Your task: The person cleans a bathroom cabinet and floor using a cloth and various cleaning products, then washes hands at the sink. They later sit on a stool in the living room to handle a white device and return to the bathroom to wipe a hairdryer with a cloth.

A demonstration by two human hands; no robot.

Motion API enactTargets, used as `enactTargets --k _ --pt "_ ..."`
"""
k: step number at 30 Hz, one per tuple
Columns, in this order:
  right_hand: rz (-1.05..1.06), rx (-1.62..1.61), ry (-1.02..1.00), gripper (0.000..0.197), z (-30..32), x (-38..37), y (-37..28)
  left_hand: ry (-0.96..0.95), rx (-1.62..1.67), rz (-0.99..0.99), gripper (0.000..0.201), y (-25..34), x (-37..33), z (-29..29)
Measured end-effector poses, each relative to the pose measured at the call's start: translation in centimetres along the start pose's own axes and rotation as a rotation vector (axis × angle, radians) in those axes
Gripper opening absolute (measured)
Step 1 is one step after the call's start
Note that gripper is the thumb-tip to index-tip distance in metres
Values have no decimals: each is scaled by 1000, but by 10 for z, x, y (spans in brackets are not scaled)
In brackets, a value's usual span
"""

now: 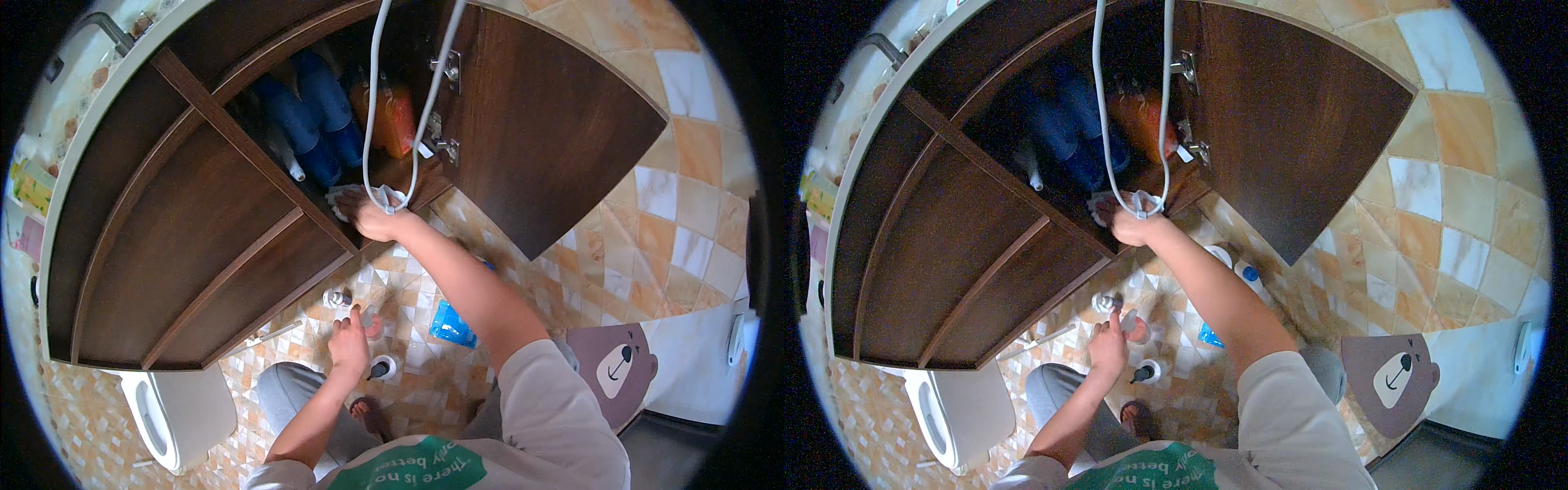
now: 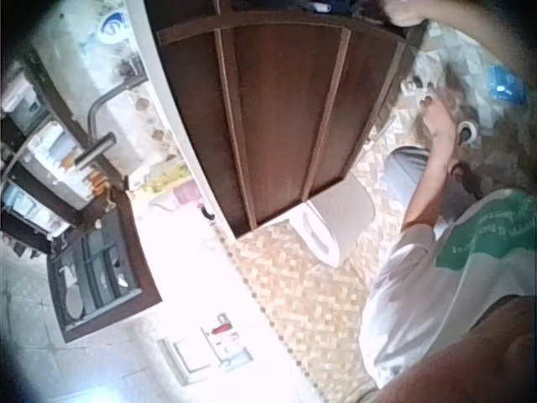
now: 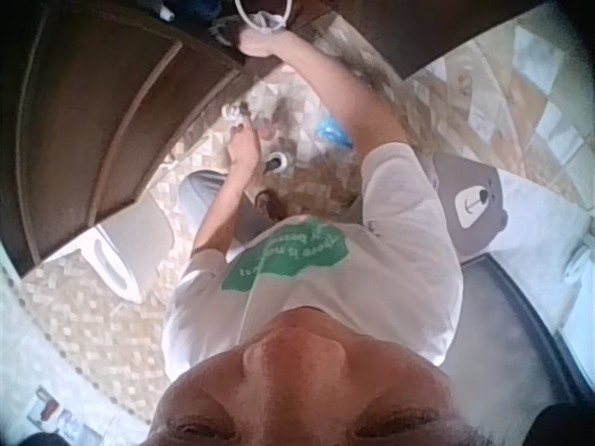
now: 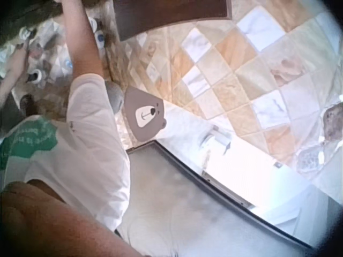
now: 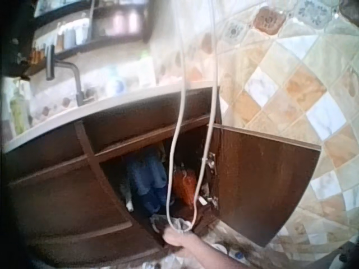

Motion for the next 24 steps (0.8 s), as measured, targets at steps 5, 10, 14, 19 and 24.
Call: enactTargets --k 5,10,14,19,24 --pt "-289 -256 353 44 27 27 65 -43 -45 60 50 -18 -13 -45" --pt "-529 -249 270 46 8 60 89 -127 -172 91 48 -44 -9 -92" --pt "-591 -174 211 47 -5 90 84 -228 -194 108 44 -60 -8 -120" --pt "-582 -297 280 56 -6 108 82 -356 -235 198 41 -48 -7 -93" --pt "-563 -244 342 53 -9 104 82 192 616 -220 20 74 4 82"
Point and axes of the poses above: each hand's wrist, its own x-axis away from the middle knuckle, its own z-axis out of the back of the hand, y = z × x, the point moved 10 cm from there along -x, towards the middle knuckle, and after that the axes turned 10 degrees about z, right-handed, at the moved point
